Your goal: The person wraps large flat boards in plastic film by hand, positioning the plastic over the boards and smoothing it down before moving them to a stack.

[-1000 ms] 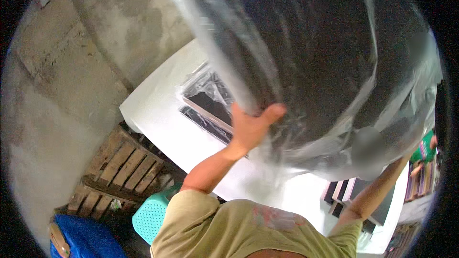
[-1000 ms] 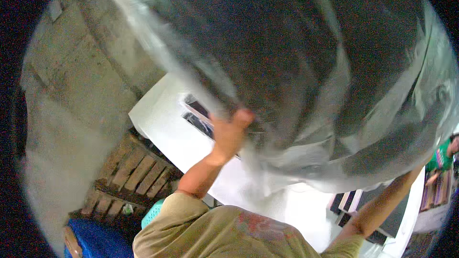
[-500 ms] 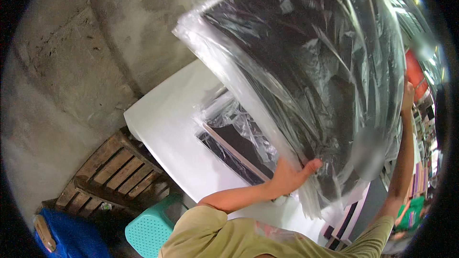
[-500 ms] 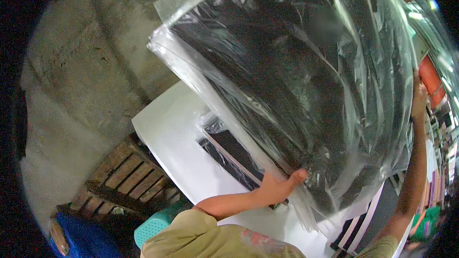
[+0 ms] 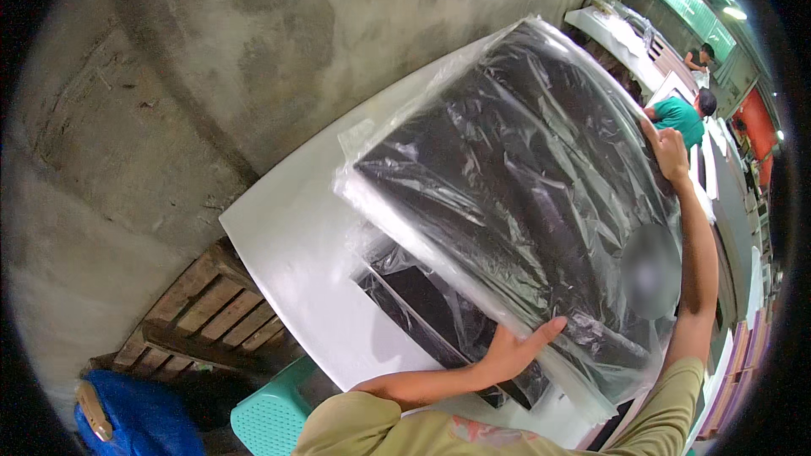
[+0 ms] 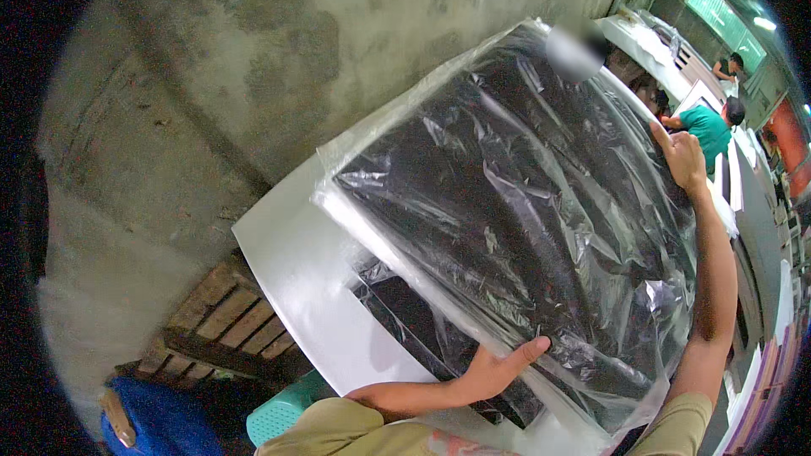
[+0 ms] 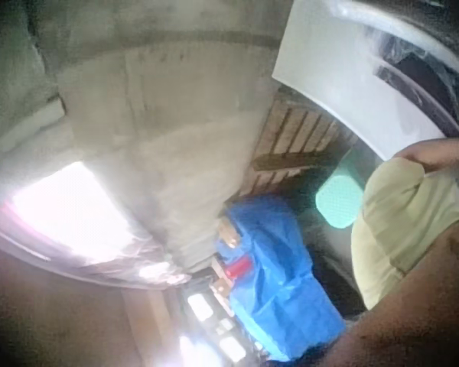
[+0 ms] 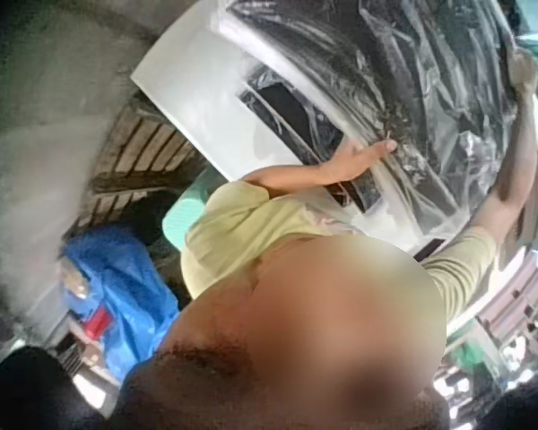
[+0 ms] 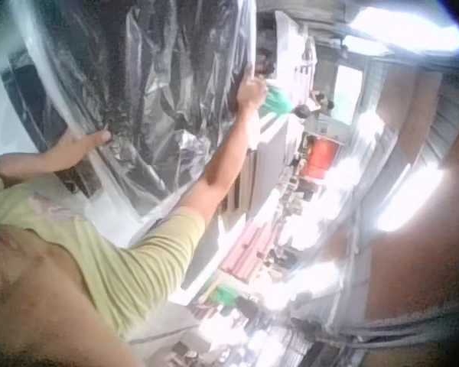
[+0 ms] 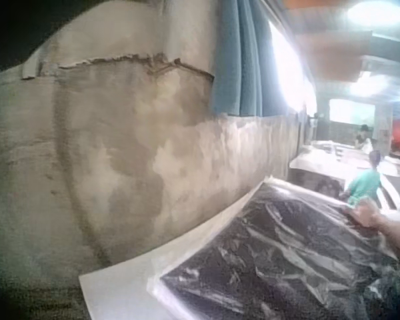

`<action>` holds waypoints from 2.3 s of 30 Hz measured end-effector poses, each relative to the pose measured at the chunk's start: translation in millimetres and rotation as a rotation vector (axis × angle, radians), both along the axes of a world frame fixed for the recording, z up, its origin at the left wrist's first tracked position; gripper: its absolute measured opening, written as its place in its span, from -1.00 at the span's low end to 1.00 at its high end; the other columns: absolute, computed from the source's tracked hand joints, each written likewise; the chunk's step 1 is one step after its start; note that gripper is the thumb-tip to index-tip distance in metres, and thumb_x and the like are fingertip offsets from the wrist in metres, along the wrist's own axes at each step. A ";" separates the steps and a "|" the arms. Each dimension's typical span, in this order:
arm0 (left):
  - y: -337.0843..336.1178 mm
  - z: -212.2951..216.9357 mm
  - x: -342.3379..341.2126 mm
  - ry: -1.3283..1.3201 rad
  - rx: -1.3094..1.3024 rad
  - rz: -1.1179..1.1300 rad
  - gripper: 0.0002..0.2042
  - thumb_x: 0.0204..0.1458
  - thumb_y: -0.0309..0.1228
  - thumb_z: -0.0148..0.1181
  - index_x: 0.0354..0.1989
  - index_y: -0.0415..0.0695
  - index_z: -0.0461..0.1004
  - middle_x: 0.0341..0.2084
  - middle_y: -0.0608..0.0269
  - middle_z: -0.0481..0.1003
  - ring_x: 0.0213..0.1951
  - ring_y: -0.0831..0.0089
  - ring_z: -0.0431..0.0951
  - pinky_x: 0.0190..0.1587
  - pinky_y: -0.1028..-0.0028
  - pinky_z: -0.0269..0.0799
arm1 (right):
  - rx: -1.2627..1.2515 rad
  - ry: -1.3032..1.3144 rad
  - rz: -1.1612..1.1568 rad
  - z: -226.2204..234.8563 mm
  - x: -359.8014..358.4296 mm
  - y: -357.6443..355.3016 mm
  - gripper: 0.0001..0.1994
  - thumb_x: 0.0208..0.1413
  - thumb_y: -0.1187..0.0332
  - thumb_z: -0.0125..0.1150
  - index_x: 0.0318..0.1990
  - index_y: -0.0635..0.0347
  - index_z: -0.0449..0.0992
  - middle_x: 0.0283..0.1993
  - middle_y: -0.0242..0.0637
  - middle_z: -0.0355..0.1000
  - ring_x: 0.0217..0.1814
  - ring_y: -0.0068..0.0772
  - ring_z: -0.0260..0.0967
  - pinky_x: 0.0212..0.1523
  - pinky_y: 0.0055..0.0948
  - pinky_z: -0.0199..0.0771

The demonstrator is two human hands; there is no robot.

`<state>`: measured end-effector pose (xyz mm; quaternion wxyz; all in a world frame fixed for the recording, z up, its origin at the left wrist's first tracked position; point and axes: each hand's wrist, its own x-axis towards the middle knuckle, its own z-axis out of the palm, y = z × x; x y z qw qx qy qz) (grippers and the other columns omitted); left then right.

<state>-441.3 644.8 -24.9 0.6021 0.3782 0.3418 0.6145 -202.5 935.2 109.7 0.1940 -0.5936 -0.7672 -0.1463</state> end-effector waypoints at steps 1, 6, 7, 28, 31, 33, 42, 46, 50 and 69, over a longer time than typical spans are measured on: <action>1.3 -1.7 -0.2 -0.003 -0.030 0.004 -0.63 -0.06 -0.29 0.15 -0.18 -0.31 0.28 -0.27 0.21 0.35 -0.21 0.45 0.30 -0.10 0.48 0.20 | -0.025 0.010 0.005 -8.4 -6.4 2.7 -0.32 0.00 -0.16 -0.17 -0.70 0.46 0.35 -0.73 0.14 0.12 -0.64 0.04 0.24 -0.48 -0.22 0.22; 6.8 -15.1 -3.6 -0.005 -0.158 -0.041 -0.62 -0.06 -0.29 0.15 -0.17 -0.32 0.28 -0.26 0.22 0.35 -0.19 0.45 0.30 -0.09 0.49 0.19 | -0.149 -0.025 -0.056 -61.2 -2.3 23.1 -0.26 -0.06 -0.23 -0.16 -0.75 0.48 0.33 -0.74 0.16 0.14 -0.65 0.05 0.23 -0.49 -0.13 0.19; 7.2 -15.4 -3.6 0.004 -0.176 -0.043 -0.62 -0.06 -0.29 0.15 -0.18 -0.32 0.28 -0.27 0.22 0.35 -0.20 0.45 0.30 -0.09 0.49 0.19 | -0.160 -0.014 -0.049 -71.0 -2.4 25.3 -0.26 -0.06 -0.22 -0.16 -0.75 0.48 0.33 -0.75 0.16 0.14 -0.66 0.05 0.22 -0.50 -0.12 0.19; 0.3 -7.8 -26.2 -0.138 -0.373 -0.363 -0.60 -0.06 -0.43 0.13 -0.09 -0.32 0.16 -0.25 0.24 0.31 -0.27 0.54 0.33 -0.22 0.55 0.26 | -0.318 -0.077 0.011 -128.5 20.2 55.0 -0.36 0.05 -0.15 -0.32 -0.55 0.27 0.50 -0.52 0.00 0.39 -0.46 0.00 0.35 -0.33 -0.22 0.35; -15.0 9.8 -71.7 0.166 -0.409 -0.727 -0.56 -0.04 -0.38 0.10 -0.01 -0.30 0.18 -0.11 0.01 0.33 -0.14 0.35 0.40 -0.12 0.47 0.30 | -0.393 -0.194 0.000 -118.3 11.8 45.8 -0.41 0.06 -0.15 -0.37 -0.32 0.13 0.51 -0.42 -0.05 0.42 -0.39 -0.03 0.37 -0.26 -0.23 0.35; -7.8 28.2 -110.0 0.481 -0.124 -0.908 -0.68 -0.08 -0.35 0.14 -0.17 -0.28 0.39 -0.24 0.00 0.43 -0.15 0.29 0.44 -0.15 0.44 0.35 | -0.490 -0.168 -0.110 -112.1 8.8 41.8 -0.44 0.03 -0.19 -0.35 -0.18 -0.01 0.46 -0.37 -0.07 0.41 -0.25 -0.08 0.36 -0.16 -0.19 0.31; 78.7 29.3 -194.8 0.814 0.062 0.599 -0.46 0.00 -0.14 -0.01 0.07 -0.26 0.14 0.03 -0.03 0.19 0.07 0.20 0.17 0.08 0.30 0.06 | -0.198 0.351 -0.275 -90.9 77.0 -82.6 -0.38 -0.11 -0.17 -0.01 0.02 0.07 0.27 0.06 -0.11 0.21 0.09 -0.14 0.16 0.05 -0.24 0.14; 102.0 -13.1 -219.8 0.391 -0.303 0.458 -0.27 -0.11 -0.06 0.10 0.13 -0.30 0.00 0.07 -0.07 0.11 0.11 0.17 0.11 0.11 0.29 0.04 | -0.384 1.099 -0.579 -91.4 96.0 -197.9 -0.21 -0.17 -0.17 0.05 0.18 0.06 -0.01 0.13 -0.01 0.07 0.15 -0.16 0.06 0.08 -0.24 0.04; 100.1 0.9 -188.5 0.404 -0.463 0.412 -0.39 -0.11 -0.07 0.10 0.01 -0.29 0.18 -0.04 0.00 0.25 -0.04 0.25 0.31 -0.06 0.26 0.29 | -0.682 1.692 -0.488 -125.4 79.1 -281.7 -0.06 -0.24 -0.28 0.01 0.22 0.07 -0.18 0.19 -0.05 -0.04 0.16 -0.03 0.02 0.06 0.00 0.03; 115.5 2.0 -183.0 0.193 -0.343 0.310 -0.43 -0.09 -0.21 0.12 0.07 -0.19 0.08 -0.01 -0.01 0.19 -0.06 0.12 0.31 -0.11 0.13 0.32 | -0.372 1.808 -0.464 -127.4 17.8 -306.0 -0.49 -0.06 0.07 0.14 -0.17 0.41 0.26 -0.35 -0.21 0.36 -0.41 -0.45 0.36 -0.39 -0.43 0.42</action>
